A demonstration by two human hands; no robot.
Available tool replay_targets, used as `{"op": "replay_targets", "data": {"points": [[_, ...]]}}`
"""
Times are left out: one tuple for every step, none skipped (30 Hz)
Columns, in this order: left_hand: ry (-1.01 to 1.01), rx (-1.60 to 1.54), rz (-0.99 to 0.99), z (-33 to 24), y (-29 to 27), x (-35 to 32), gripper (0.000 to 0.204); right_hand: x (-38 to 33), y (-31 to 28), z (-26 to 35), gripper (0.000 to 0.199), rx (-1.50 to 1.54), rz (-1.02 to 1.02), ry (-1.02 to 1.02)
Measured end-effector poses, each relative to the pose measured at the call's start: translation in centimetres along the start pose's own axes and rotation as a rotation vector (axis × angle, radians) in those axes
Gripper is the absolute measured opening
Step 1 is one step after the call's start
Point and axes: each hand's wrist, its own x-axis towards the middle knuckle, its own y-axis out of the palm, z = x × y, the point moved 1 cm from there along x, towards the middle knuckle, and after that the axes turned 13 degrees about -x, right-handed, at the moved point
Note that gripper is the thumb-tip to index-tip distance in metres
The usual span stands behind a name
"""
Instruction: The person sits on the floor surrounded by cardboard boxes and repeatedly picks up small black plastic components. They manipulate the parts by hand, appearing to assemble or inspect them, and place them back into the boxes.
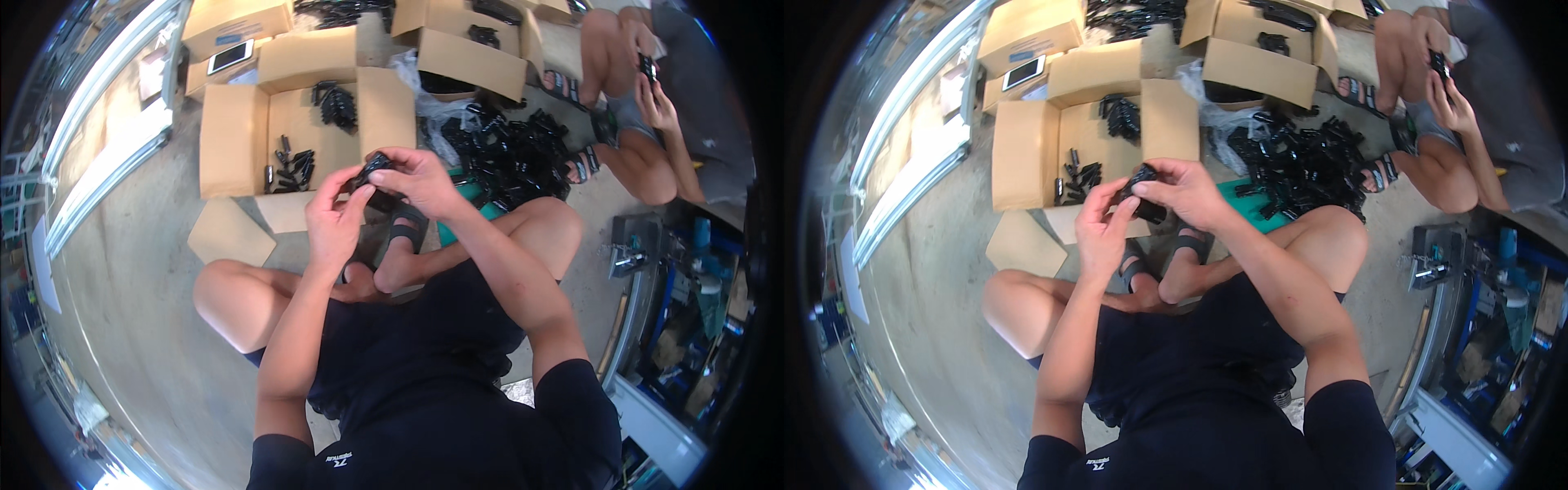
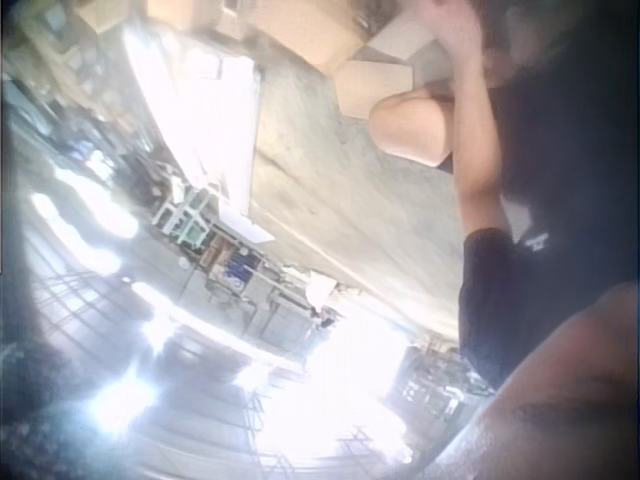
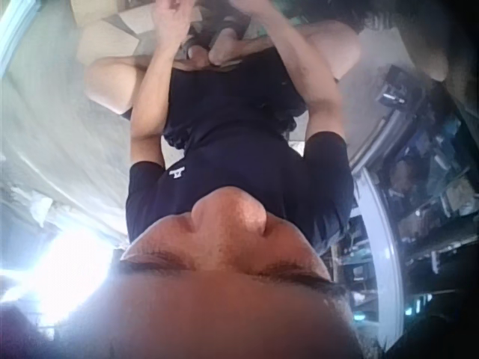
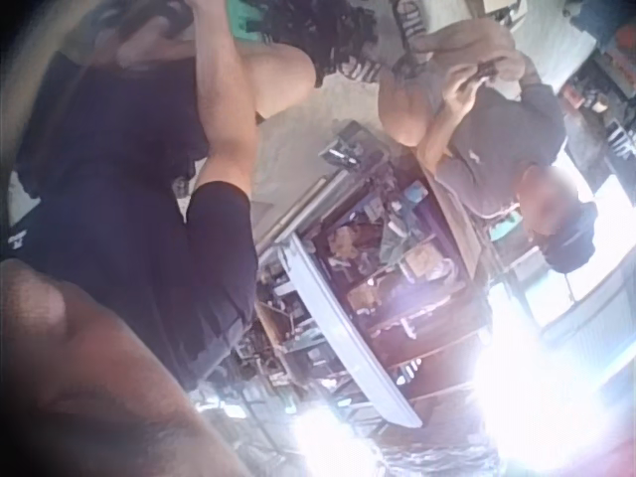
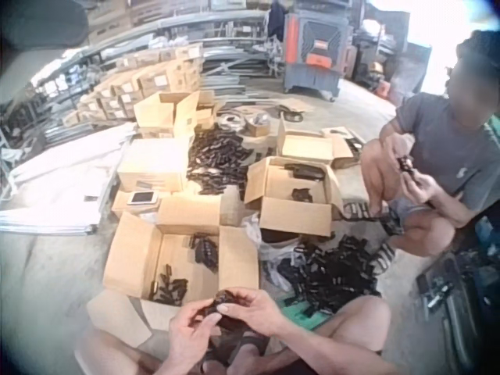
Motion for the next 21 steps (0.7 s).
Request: {"op": "replay_targets", "data": {"points": [[0.012, -0.051, 0.002, 0.4, 0.1, 0.1, 0.031, 0.0, 0.1, -0.5, 0.027, 0.001, -0.029, -0.008], [-0.021, -0.079, 0.005, 0.2, 0.2, 0.2, 0.031, 0.0, 0.2, -0.9, 0.028, 0.007, -0.055, -0.016], [-0.056, -0.106, 0.008, -0.1, 0.3, 0.3, 0.03, -0.1, 0.2, -1.1, 0.029, -0.004, -0.076, -0.031], [-0.091, -0.133, 0.009, -0.2, 0.3, 0.5, 0.029, -0.3, 0.0, -1.2, 0.029, -0.033, -0.089, -0.034], [-0.1, -0.14, 0.014, -0.1, 0.1, 0.5, 0.028, -0.3, 0.2, -1.1, 0.03, -0.061, -0.093, -0.036], [-0.102, -0.157, 0.013, 0.1, -0.1, 0.6, 0.027, -0.3, 0.2, -1.1, 0.03, -0.088, -0.096, -0.037], [-0.104, -0.175, 0.009, 0.3, -0.3, 0.7, 0.027, -0.2, 0.1, -1.2, 0.029, -0.08, -0.074, -0.046], [-0.107, -0.194, 0.008, 0.6, -0.4, 0.8, 0.026, 0.0, -0.4, -1.1, 0.03, -0.11, -0.055, -0.033], [-0.099, -0.186, -0.002, 0.7, -0.6, 1.0, 0.023, 0.6, -1.2, -0.8, 0.032, -0.141, -0.033, -0.019], [-0.133, -0.264, -0.023, 0.9, -0.8, 1.3, 0.022, 1.3, -2.1, -0.4, 0.034, -0.172, -0.009, -0.005], [-0.168, -0.343, -0.041, 0.8, -0.7, 1.6, 0.021, 2.4, -3.6, 0.0, 0.037, -0.273, -0.084, -0.051], [-0.206, -0.417, -0.064, 0.7, -0.6, 1.8, 0.02, 4.1, -5.5, 0.5, 0.034, -0.346, -0.205, -0.048], [-0.208, -0.473, -0.071, 0.6, -0.6, 2.0, 0.019, 6.3, -8.1, 0.1, 0.032, -0.479, -0.313, -0.014], [-0.216, -0.516, -0.098, 0.5, -0.6, 2.1, 0.019, 7.7, -10.1, 0.6, 0.033, -0.526, -0.437, -0.008], [-0.223, -0.563, -0.118, 0.1, -0.5, 2.3, 0.018, 9.1, -12.7, 0.1, 0.034, -0.584, -0.561, 0.059], [-0.227, -0.609, -0.141, -0.1, -0.6, 2.6, 0.018, 10.0, -15.2, -0.8, 0.032, -0.908, -0.698, 0.069], [-0.234, -0.627, -0.143, 0.5, -1.0, 2.7, 0.019, 10.2, -17.4, -2.3, 0.031, -1.032, -0.76, 0.147], [-0.242, -0.645, -0.151, 0.5, -1.1, 3.1, 0.019, 10.4, -20.2, -5.1, 0.03, -1.176, -0.77, 0.204], [-0.247, -0.657, -0.179, 0.6, -1.7, 3.0, 0.019, 10.3, -20.3, -5.8, 0.027, -1.334, -0.693, 0.397], [-0.253, -0.673, -0.203, 0.7, -2.0, 2.9, 0.019, 9.7, -21.1, -7.6, 0.029, -1.387, -0.643, 0.442], [-0.259, -0.689, -0.212, 0.5, -2.0, 3.0, 0.019, 9.2, -22.1, -10.0, 0.03, -1.441, -0.591, 0.487]]}}
